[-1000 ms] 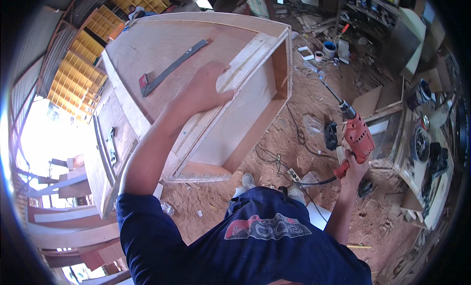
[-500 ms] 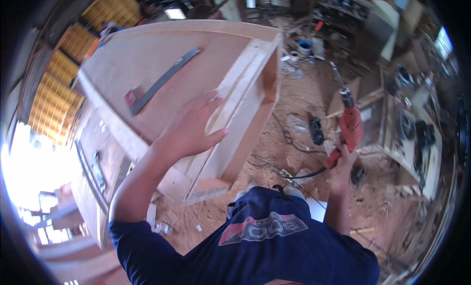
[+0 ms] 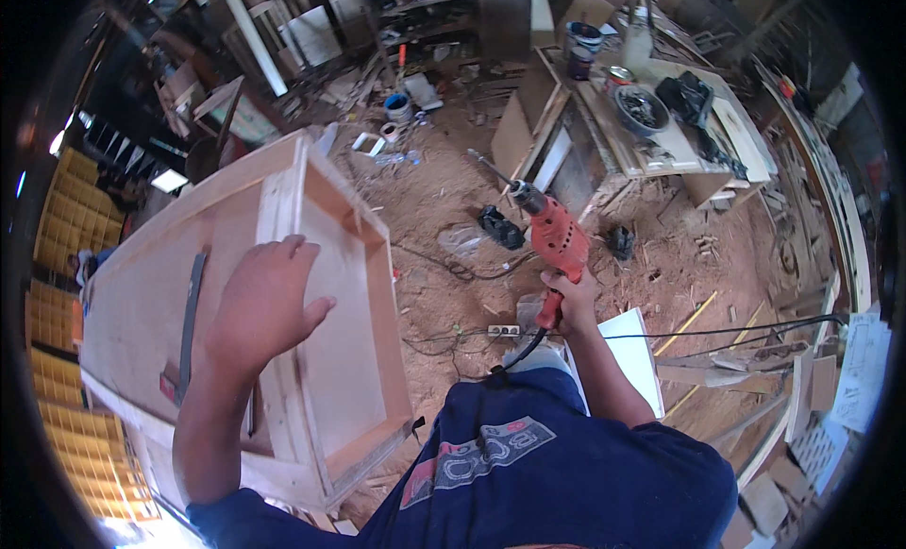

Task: The person measures a wooden board with a square, marks it with a pencil, saws it by hand, and then drills holes into the side of a wooden cabinet using a power drill.

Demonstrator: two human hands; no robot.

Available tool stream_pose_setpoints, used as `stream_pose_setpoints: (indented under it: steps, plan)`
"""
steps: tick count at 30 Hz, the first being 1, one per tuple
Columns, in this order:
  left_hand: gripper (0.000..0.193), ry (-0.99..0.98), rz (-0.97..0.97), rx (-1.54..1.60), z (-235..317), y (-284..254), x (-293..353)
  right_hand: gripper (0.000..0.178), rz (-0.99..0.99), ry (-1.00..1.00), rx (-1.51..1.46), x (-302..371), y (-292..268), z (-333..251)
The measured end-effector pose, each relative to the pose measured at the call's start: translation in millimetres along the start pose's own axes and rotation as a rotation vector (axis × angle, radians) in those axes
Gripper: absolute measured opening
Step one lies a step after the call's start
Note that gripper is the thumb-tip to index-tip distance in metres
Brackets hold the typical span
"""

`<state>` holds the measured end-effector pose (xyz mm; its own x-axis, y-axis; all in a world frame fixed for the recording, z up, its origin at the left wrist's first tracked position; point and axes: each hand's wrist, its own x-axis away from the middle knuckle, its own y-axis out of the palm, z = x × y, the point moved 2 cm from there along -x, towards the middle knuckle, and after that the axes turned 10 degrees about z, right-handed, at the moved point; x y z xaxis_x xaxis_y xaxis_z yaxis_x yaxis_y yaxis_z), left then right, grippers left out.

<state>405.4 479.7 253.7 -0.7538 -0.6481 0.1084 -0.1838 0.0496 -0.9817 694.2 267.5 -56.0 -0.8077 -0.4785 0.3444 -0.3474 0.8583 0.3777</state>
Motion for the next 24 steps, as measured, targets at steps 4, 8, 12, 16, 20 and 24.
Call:
stream_pose_setpoints:
  steps: [4, 8, 12, 16, 20, 24]
  plan:
    - [0.058, 0.253, 0.018, 0.174, 54, -6, -60, 0.039, 0.075, -0.045, 0.017, -41, -24, -15]
    - [0.051, 0.379, 0.0, 0.125, 110, -10, -123, 0.04, 0.11, -0.108, 0.027, -81, -66, -42]
    - [0.05, 0.403, -0.034, 0.062, 158, 4, -182, 0.043, 0.267, -0.318, 0.012, -116, -124, -71]
    - [0.058, 0.491, -0.083, 0.1, 212, 41, -243, 0.055, 0.531, -0.534, -0.022, -137, -197, -87]
    - [0.043, 0.515, -0.163, 0.236, 277, 102, -273, 0.057, 0.72, -0.629, 0.008, -115, -228, -118]
    - [0.041, 0.703, -0.699, 0.617, 320, 230, -263, 0.052, 0.893, -0.634, 0.094, -89, -246, -139]
